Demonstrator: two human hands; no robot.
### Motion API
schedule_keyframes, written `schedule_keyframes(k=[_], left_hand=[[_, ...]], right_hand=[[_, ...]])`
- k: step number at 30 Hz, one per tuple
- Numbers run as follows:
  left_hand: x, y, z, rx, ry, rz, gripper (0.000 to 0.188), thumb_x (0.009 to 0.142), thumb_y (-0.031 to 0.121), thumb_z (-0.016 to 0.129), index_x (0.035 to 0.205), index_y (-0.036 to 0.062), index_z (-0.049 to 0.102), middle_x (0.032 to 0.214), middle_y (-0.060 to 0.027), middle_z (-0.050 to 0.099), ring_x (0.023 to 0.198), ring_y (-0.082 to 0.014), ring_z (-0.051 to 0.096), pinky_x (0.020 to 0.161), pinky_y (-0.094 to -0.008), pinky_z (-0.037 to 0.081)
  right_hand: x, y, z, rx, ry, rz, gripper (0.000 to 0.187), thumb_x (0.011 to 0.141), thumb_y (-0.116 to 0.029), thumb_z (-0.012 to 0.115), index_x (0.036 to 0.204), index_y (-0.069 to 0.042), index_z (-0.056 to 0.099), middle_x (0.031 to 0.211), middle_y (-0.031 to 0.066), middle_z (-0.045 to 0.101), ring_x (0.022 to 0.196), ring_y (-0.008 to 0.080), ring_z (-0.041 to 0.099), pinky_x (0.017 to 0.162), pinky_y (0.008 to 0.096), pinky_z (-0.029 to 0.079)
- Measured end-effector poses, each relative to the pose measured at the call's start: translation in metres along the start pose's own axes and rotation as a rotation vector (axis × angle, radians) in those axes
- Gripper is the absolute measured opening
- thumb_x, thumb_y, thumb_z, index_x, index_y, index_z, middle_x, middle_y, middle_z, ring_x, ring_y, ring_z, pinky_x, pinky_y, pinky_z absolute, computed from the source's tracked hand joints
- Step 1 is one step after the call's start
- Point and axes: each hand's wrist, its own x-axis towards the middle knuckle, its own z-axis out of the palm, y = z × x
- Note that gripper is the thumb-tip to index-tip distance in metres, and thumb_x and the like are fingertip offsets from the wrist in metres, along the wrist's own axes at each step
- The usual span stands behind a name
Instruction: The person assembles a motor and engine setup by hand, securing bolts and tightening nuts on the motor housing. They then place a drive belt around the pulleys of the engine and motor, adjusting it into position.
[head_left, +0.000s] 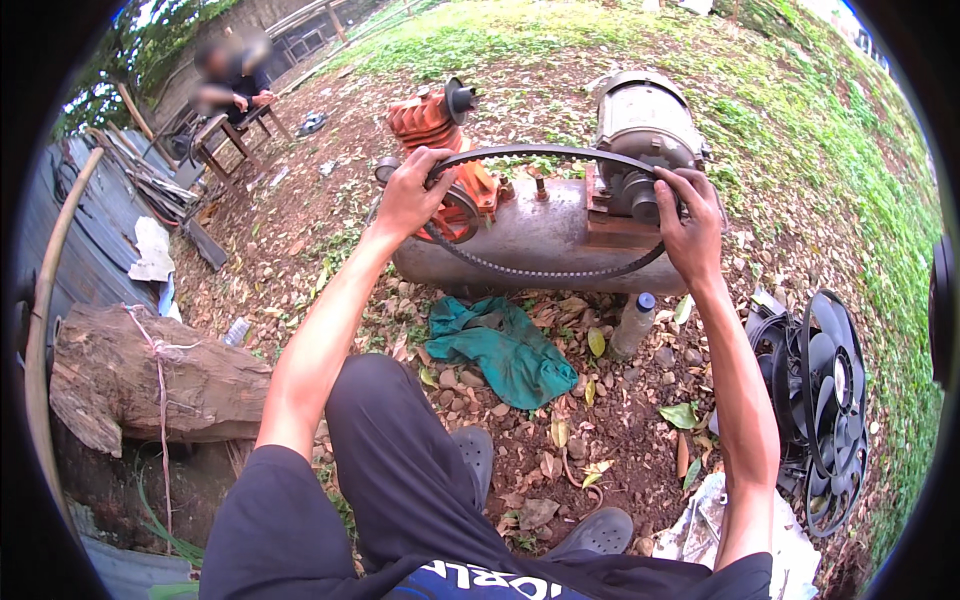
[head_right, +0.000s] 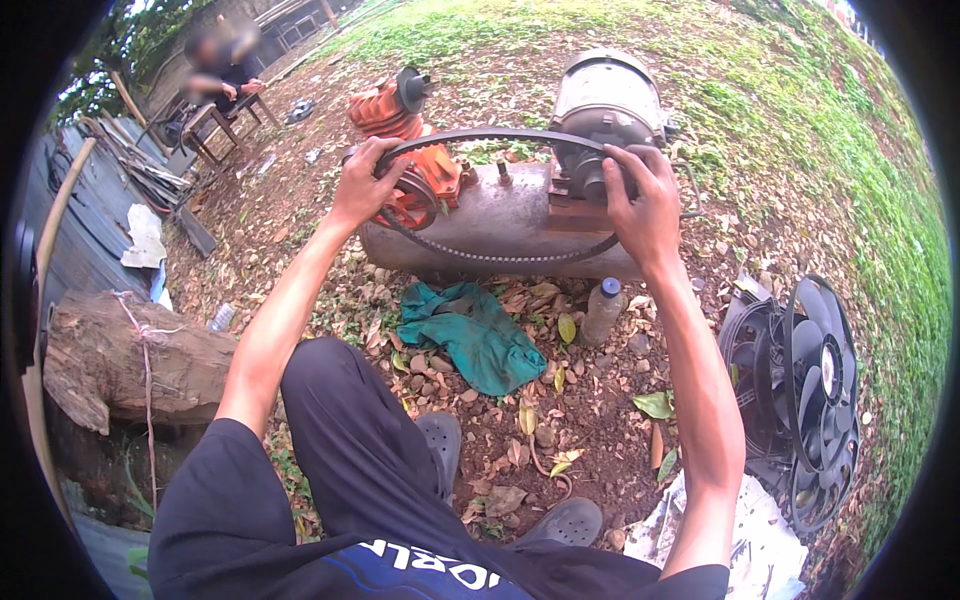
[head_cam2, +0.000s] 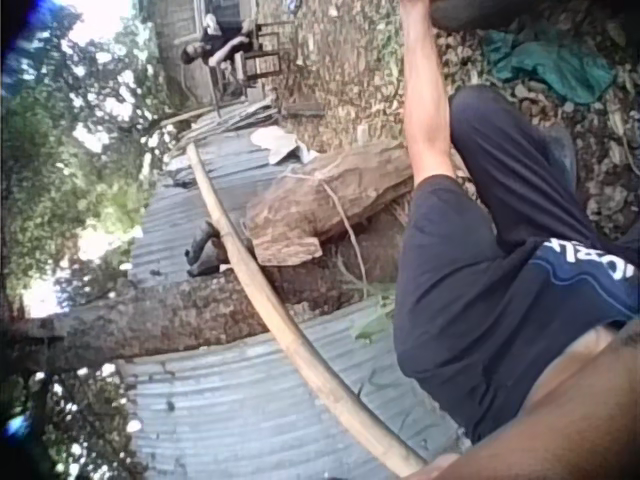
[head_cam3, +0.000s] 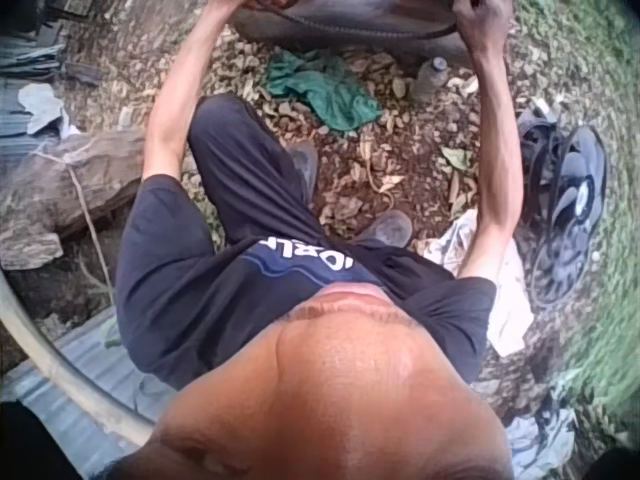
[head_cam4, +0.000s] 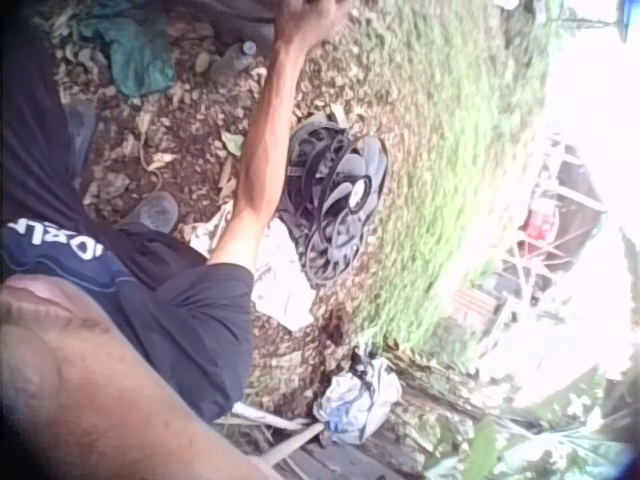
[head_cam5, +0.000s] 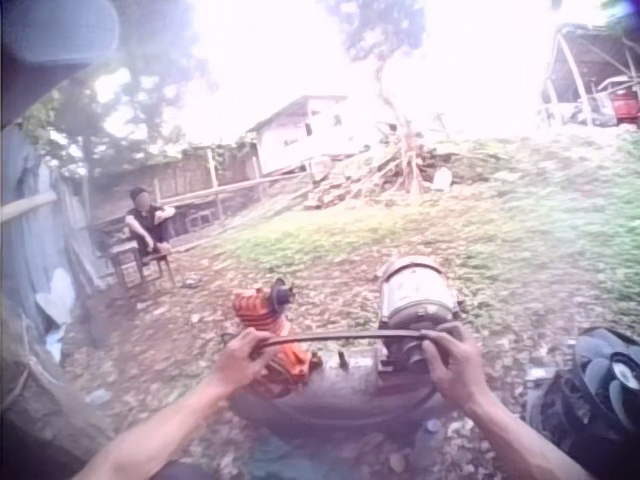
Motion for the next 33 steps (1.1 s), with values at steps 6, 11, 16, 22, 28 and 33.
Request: schedule_keyframes(k=[6, 11, 16, 22, 28, 33], left_hand=[[-0.006, -0.008, -0.017, 0.112, -0.019, 0.112, 0.032, 0.085, 0.010, 0.067, 0.117, 0.0090, 0.061, 0.099, -0.0114, 0.061, 0.088, -0.0287, 0.063, 0.076, -0.0372, 0.052], [-0.016, -0.020, -0.031, 0.178, 0.014, 0.153, 0.034, 0.084, 0.016, 0.070, 0.116, 0.0122, 0.064, 0.098, -0.0101, 0.065, 0.085, -0.0270, 0.065, 0.074, -0.0369, 0.053], [-0.032, -0.037, -0.042, 0.236, -0.016, 0.124, 0.035, 0.084, 0.018, 0.071, 0.118, 0.0139, 0.065, 0.095, -0.0084, 0.067, 0.081, -0.0253, 0.066, 0.070, -0.0357, 0.054], [-0.047, -0.051, -0.047, 0.423, -0.053, 0.120, 0.040, 0.088, 0.016, 0.066, 0.127, 0.0156, 0.059, 0.098, -0.0094, 0.062, 0.078, -0.0285, 0.066, 0.063, -0.0390, 0.054], [-0.057, -0.073, -0.046, 0.450, -0.047, 0.066, 0.039, 0.091, 0.017, 0.062, 0.129, 0.0141, 0.056, 0.100, -0.0118, 0.061, 0.075, -0.0307, 0.066, 0.061, -0.0410, 0.054], [-0.063, -0.091, -0.046, 0.428, -0.025, 0.014, 0.039, 0.092, 0.020, 0.061, 0.130, 0.0133, 0.055, 0.097, -0.0119, 0.061, 0.075, -0.0321, 0.065, 0.061, -0.0421, 0.054]], right_hand=[[0.024, -0.036, 0.027, -0.269, -0.047, -0.368, 0.023, 0.086, -0.023, 0.066, 0.107, -0.015, 0.070, 0.105, 0.0037, 0.067, 0.102, 0.0220, 0.059, 0.093, 0.0381, 0.039], [0.037, -0.043, 0.054, -0.198, -0.136, -0.506, 0.017, 0.084, -0.015, 0.063, 0.099, -0.013, 0.071, 0.097, 0.0021, 0.069, 0.093, 0.0207, 0.063, 0.088, 0.0369, 0.044], [0.039, -0.052, 0.079, -0.093, -0.182, -0.476, 0.015, 0.079, -0.003, 0.058, 0.091, -0.006, 0.067, 0.085, 0.0092, 0.063, 0.088, 0.0272, 0.062, 0.077, 0.0400, 0.050], [0.034, -0.055, 0.095, -0.043, -0.244, -0.469, 0.015, 0.079, -0.001, 0.055, 0.090, -0.004, 0.065, 0.085, 0.0125, 0.060, 0.089, 0.0306, 0.059, 0.077, 0.0424, 0.051], [0.034, -0.065, 0.117, -0.069, -0.277, -0.437, 0.013, 0.080, -0.004, 0.056, 0.090, -0.002, 0.064, 0.087, 0.0146, 0.060, 0.092, 0.0310, 0.059, 0.078, 0.0428, 0.051], [0.033, -0.077, 0.138, -0.037, -0.284, -0.450, 0.011, 0.079, -0.006, 0.059, 0.088, 0.000, 0.063, 0.088, 0.0160, 0.059, 0.091, 0.0318, 0.059, 0.078, 0.0430, 0.051]])
